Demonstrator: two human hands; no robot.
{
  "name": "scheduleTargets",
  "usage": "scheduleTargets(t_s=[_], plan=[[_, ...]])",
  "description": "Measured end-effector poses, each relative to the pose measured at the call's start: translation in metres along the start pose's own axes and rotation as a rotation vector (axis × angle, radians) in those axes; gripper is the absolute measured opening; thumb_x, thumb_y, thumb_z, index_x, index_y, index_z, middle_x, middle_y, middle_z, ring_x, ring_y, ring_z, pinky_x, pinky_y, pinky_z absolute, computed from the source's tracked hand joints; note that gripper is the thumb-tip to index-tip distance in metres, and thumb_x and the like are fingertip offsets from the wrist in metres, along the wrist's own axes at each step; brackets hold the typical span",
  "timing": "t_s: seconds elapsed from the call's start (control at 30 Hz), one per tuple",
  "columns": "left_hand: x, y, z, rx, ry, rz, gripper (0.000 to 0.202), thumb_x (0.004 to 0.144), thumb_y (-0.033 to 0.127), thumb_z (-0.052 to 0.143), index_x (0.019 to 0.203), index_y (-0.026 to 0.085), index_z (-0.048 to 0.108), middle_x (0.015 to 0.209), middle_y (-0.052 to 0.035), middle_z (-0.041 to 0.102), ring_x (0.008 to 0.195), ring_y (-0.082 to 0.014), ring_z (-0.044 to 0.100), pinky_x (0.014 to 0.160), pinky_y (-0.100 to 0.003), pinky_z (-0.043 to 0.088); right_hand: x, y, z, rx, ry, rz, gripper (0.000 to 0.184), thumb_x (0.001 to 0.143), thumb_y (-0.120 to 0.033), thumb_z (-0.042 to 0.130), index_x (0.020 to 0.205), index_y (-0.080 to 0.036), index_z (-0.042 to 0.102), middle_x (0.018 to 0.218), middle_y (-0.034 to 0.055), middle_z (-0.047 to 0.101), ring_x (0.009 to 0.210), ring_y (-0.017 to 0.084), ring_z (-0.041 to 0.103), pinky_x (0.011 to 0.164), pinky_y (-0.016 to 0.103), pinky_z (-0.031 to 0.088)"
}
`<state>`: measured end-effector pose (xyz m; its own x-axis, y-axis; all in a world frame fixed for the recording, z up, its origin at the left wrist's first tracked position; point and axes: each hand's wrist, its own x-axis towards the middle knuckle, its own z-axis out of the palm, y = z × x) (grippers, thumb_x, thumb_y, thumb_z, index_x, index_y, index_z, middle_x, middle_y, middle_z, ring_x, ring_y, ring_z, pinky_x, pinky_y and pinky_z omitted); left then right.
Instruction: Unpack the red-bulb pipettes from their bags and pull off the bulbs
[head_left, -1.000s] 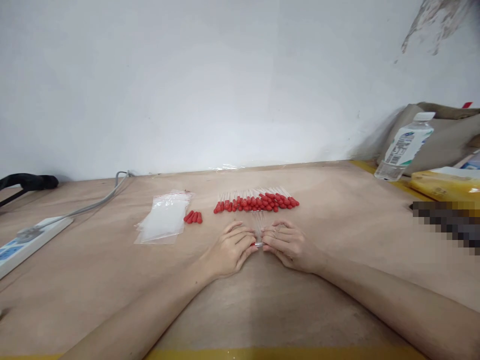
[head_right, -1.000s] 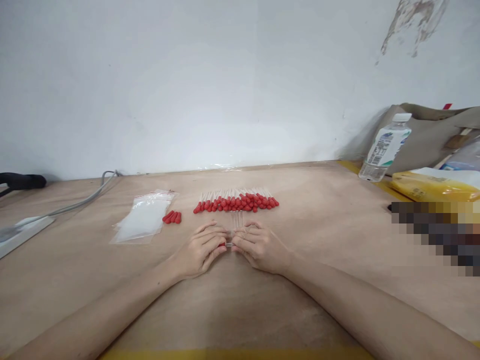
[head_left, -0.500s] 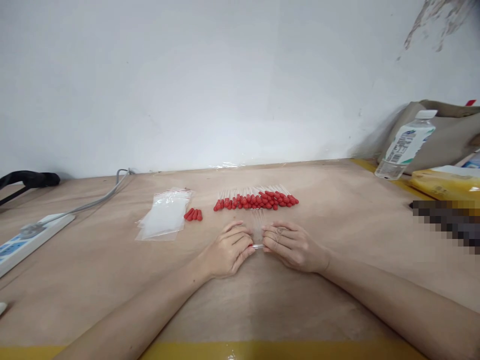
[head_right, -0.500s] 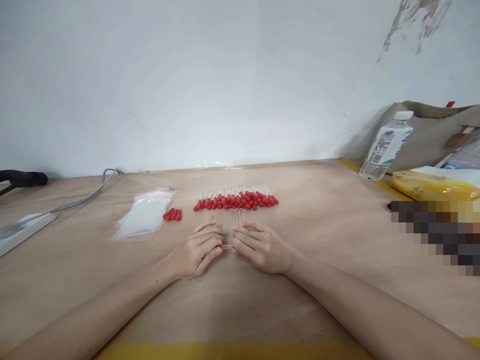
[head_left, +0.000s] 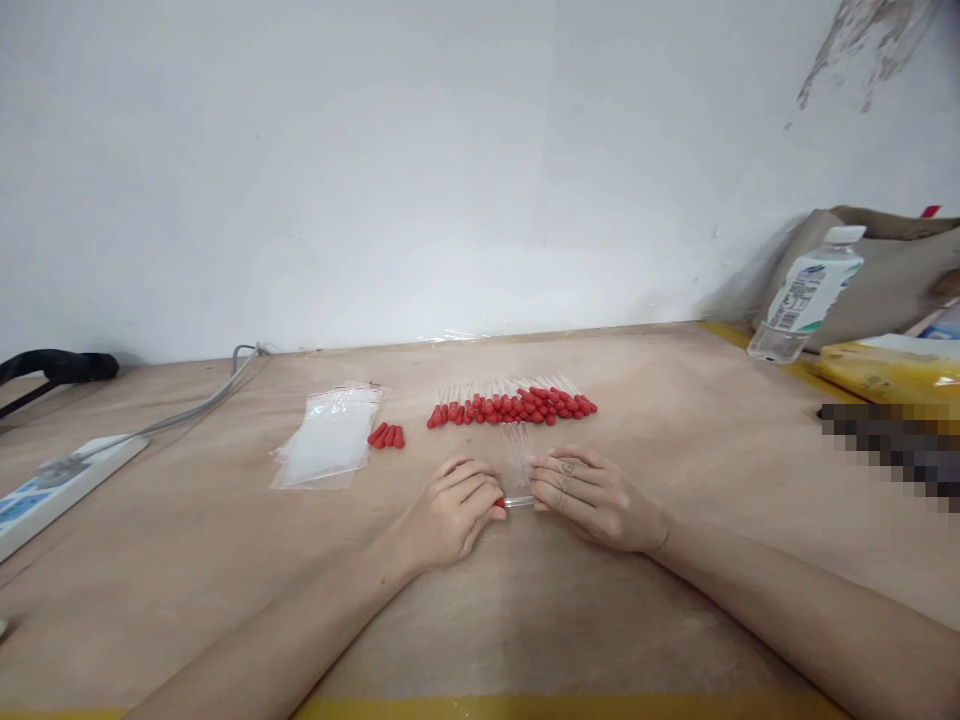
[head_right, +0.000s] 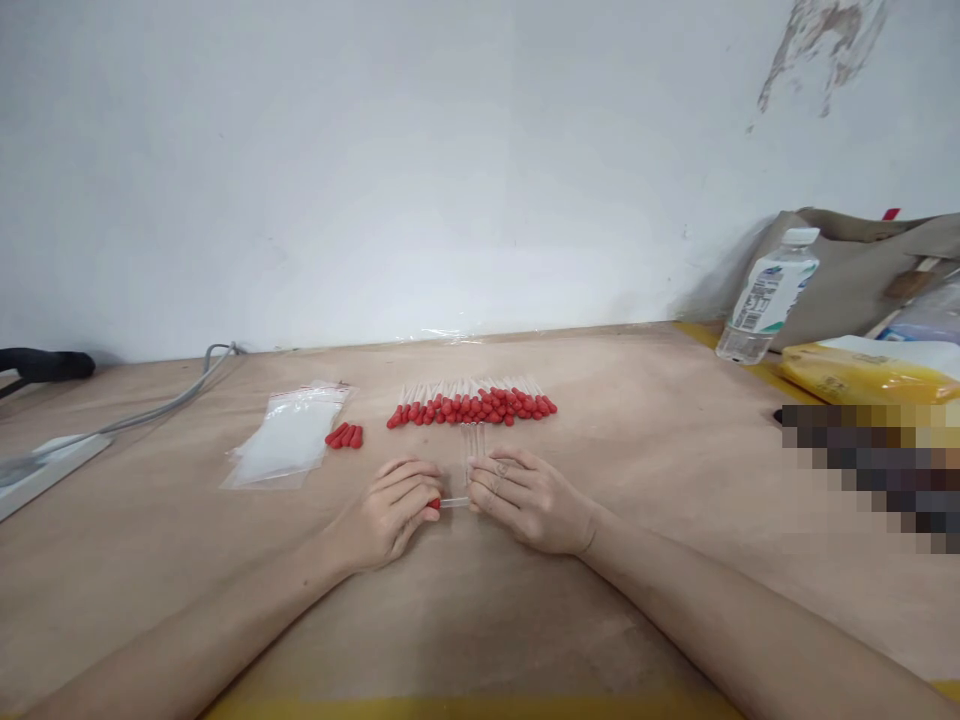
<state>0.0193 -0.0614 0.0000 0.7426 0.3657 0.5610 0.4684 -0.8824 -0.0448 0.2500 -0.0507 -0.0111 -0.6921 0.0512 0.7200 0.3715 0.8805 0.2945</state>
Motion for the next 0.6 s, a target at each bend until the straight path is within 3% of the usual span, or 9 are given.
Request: scheduleTargets(t_s=[0.13,0.27,0.37,0.47,0.6], plan=[[-0.014,-0.015,-0.009,0.098,0.13,-0.106,0.017,0.087,0.019,0.038,0.079,0.017,0.053,0.076,-0.0043,0.063,0.076,-0.0161,0.057,0.074,-0.031,0.042,-0.008,0.01,-0.003,0.016,0.031,0.148,0.017,0.084,-0.014,0.049,0.098,-0.017,0.058,0.093,0.0061,0.067,0.102,0.017,0.056,0.089,0.034,0.043],[-0.025,-0.045,-0.023,0.175,0.295,-0.398,0.015,0.086,0.02,0.041,0.088,0.018,0.055,0.082,-0.0059,0.058,0.076,-0.017,0.054,0.071,-0.031,0.043,-0.011,0.018,0.002,-0.076,0.022,0.393,0.014,0.083,-0.021,0.051,0.091,-0.02,0.062,0.07,0.0016,0.064,0.073,0.015,0.058,0.073,0.032,0.04],[-0.031,-0.072,-0.035,0.235,0.372,-0.693,0.024,0.085,0.024,0.039,0.097,0.016,0.058,0.093,-0.0093,0.051,0.089,-0.0204,0.052,0.079,-0.034,0.044,-0.01,0.019,0.008,-0.126,-0.024,0.494,0.019,0.084,-0.024,0.049,0.096,-0.019,0.062,0.07,0.0036,0.061,0.069,0.016,0.053,0.067,0.032,0.036],[-0.04,-0.097,-0.045,0.235,0.309,-1.004,0.031,0.081,0.025,0.04,0.101,0.014,0.06,0.093,-0.0095,0.049,0.092,-0.0226,0.053,0.08,-0.036,0.045,-0.01,0.018,0.01,-0.075,-0.072,0.607,0.024,0.085,-0.02,0.043,0.103,-0.017,0.058,0.079,0.0054,0.061,0.073,0.017,0.053,0.068,0.031,0.036],[-0.052,-0.114,-0.052,0.14,0.167,-1.141,0.038,0.079,0.036,0.043,0.109,0.016,0.056,0.084,-0.0048,0.057,0.071,-0.0179,0.058,0.069,-0.032,0.046,-0.011,0.019,0.011,-0.003,-0.09,0.72,0.015,0.082,-0.019,0.043,0.089,-0.017,0.056,0.073,0.0034,0.06,0.07,0.017,0.054,0.065,0.03,0.036]])
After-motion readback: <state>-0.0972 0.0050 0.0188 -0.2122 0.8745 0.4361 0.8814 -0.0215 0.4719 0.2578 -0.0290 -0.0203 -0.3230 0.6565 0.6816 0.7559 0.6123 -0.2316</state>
